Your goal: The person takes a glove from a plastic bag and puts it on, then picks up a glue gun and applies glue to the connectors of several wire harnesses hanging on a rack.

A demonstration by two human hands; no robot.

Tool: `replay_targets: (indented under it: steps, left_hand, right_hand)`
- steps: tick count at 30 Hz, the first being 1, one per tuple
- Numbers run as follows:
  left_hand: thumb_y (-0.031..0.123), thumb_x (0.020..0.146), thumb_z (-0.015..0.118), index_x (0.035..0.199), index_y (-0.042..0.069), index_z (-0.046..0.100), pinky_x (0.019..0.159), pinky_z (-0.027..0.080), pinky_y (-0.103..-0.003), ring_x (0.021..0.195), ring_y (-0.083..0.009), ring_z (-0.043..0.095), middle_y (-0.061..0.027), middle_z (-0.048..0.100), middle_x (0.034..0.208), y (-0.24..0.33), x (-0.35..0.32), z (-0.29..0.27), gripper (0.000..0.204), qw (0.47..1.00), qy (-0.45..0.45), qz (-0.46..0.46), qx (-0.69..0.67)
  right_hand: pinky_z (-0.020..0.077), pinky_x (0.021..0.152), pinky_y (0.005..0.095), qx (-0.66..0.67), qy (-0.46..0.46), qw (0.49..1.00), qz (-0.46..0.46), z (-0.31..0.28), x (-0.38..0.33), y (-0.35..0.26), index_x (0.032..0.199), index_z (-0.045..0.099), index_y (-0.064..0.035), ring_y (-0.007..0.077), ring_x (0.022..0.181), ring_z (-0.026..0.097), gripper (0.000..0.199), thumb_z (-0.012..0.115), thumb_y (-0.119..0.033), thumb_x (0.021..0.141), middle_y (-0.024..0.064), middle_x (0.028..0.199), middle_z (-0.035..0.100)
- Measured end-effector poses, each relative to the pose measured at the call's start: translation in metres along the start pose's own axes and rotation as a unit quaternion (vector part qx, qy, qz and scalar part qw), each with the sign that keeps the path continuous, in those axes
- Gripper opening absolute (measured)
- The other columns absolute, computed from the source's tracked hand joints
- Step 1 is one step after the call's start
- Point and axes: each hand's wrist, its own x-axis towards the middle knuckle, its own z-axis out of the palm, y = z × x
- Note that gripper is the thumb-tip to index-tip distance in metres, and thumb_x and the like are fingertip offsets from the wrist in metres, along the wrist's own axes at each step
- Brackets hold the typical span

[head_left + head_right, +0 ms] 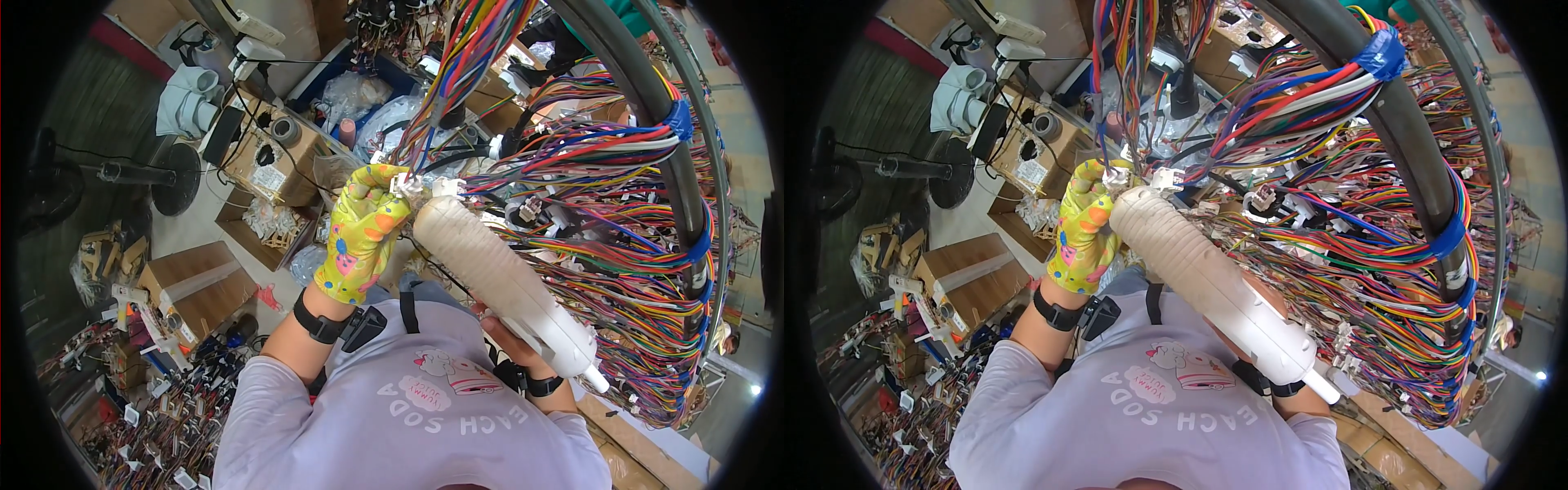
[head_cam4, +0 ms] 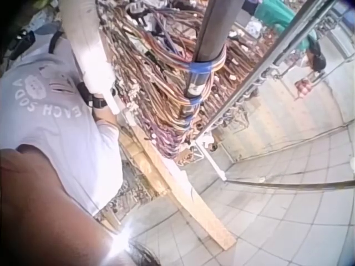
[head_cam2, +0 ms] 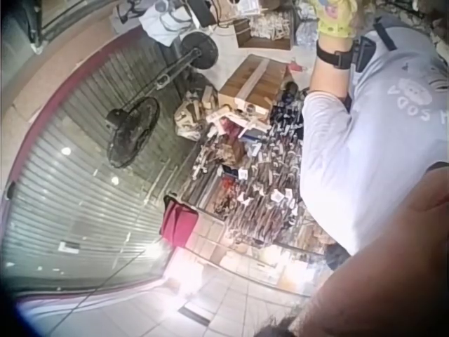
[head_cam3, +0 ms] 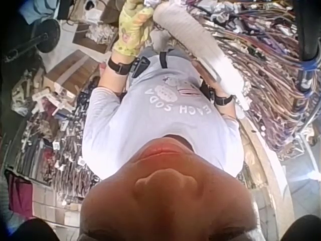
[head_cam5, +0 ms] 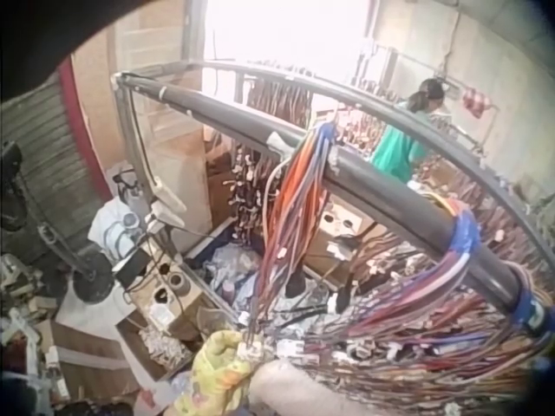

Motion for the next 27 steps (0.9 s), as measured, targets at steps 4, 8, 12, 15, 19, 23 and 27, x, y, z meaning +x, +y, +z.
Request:
replay_targets:
  steps: [4, 8, 12, 15, 19, 23, 27]
  left_hand:
    - [0.002, 0.072, 0.074, 0.116, 0.002, 0.048, 0.086, 0.048, -0.027, 0.097, -0.0147, 0.059, -0.0100, 0.057, 0.114, -0.001, 0.000, -0.001, 0.051, 0.999, 0.004, 0.019, 0.031]
    - [-0.001, 0.074, 0.071, 0.114, 0.003, 0.049, 0.088, 0.047, -0.027, 0.097, -0.0145, 0.059, -0.0109, 0.056, 0.116, 0.001, 0.000, 0.002, 0.045, 0.999, 0.015, 0.024, 0.036]
    - [-0.003, 0.076, 0.068, 0.113, 0.003, 0.050, 0.088, 0.046, -0.027, 0.096, -0.0145, 0.059, -0.0109, 0.056, 0.116, 0.001, -0.001, 0.000, 0.041, 0.999, 0.006, 0.030, 0.038]
    - [-0.004, 0.076, 0.067, 0.113, 0.003, 0.050, 0.088, 0.046, -0.027, 0.096, -0.0143, 0.059, -0.0109, 0.056, 0.116, 0.001, -0.001, 0.002, 0.041, 0.999, 0.013, 0.031, 0.043]
    - [-0.004, 0.077, 0.067, 0.113, 0.003, 0.050, 0.088, 0.047, -0.027, 0.096, -0.0144, 0.059, -0.0107, 0.056, 0.116, 0.001, 0.000, 0.001, 0.040, 0.998, 0.017, 0.033, 0.054]
    - [-0.004, 0.077, 0.066, 0.113, 0.003, 0.050, 0.087, 0.047, -0.027, 0.095, -0.0147, 0.059, -0.0101, 0.056, 0.115, 0.002, 0.001, 0.003, 0.040, 0.998, 0.020, 0.036, 0.053]
    - [-0.004, 0.077, 0.067, 0.113, 0.003, 0.050, 0.087, 0.048, -0.028, 0.097, -0.0152, 0.059, -0.0099, 0.057, 0.114, 0.003, 0.001, 0.002, 0.041, 0.998, 0.021, 0.028, 0.059]
  right_hand:
    - [0.0510, 0.078, 0.0327, 0.029, 0.024, 0.999, 0.012, 0.003, 0.000, -0.002, 0.124, 0.048, -0.0019, 0.0205, 0.091, 0.063, 0.046, 0.063, 0.001, 0.080, 0.0129, 0.106, 0.062]
    - [0.0511, 0.078, 0.0327, -0.065, -0.002, 0.998, -0.011, -0.005, -0.001, 0.004, 0.121, 0.050, -0.0014, 0.0210, 0.090, 0.063, 0.043, 0.063, 0.002, 0.080, 0.0127, 0.104, 0.063]
    - [0.0513, 0.078, 0.0332, 0.022, 0.029, 0.999, 0.012, 0.004, 0.001, -0.007, 0.121, 0.050, -0.0013, 0.0223, 0.090, 0.063, 0.044, 0.063, 0.002, 0.079, 0.0131, 0.104, 0.063]
    - [0.0513, 0.078, 0.0336, -0.067, -0.019, 0.998, -0.005, -0.006, -0.003, 0.004, 0.124, 0.047, -0.0018, 0.0229, 0.090, 0.063, 0.049, 0.063, 0.002, 0.079, 0.0137, 0.106, 0.062]
    - [0.0513, 0.079, 0.0341, -0.117, -0.023, 0.991, -0.059, -0.008, -0.002, 0.011, 0.128, 0.043, -0.0022, 0.0231, 0.093, 0.062, 0.054, 0.063, 0.003, 0.079, 0.0140, 0.108, 0.061]
    - [0.0515, 0.080, 0.0349, -0.048, -0.015, 0.997, -0.051, -0.011, 0.002, 0.004, 0.130, 0.041, -0.0025, 0.0240, 0.097, 0.061, 0.056, 0.061, 0.005, 0.078, 0.0147, 0.109, 0.060]
    - [0.0518, 0.081, 0.0355, -0.124, -0.028, 0.990, -0.058, -0.017, 0.000, 0.005, 0.130, 0.041, -0.0025, 0.0241, 0.100, 0.059, 0.056, 0.060, 0.005, 0.079, 0.0154, 0.111, 0.058]
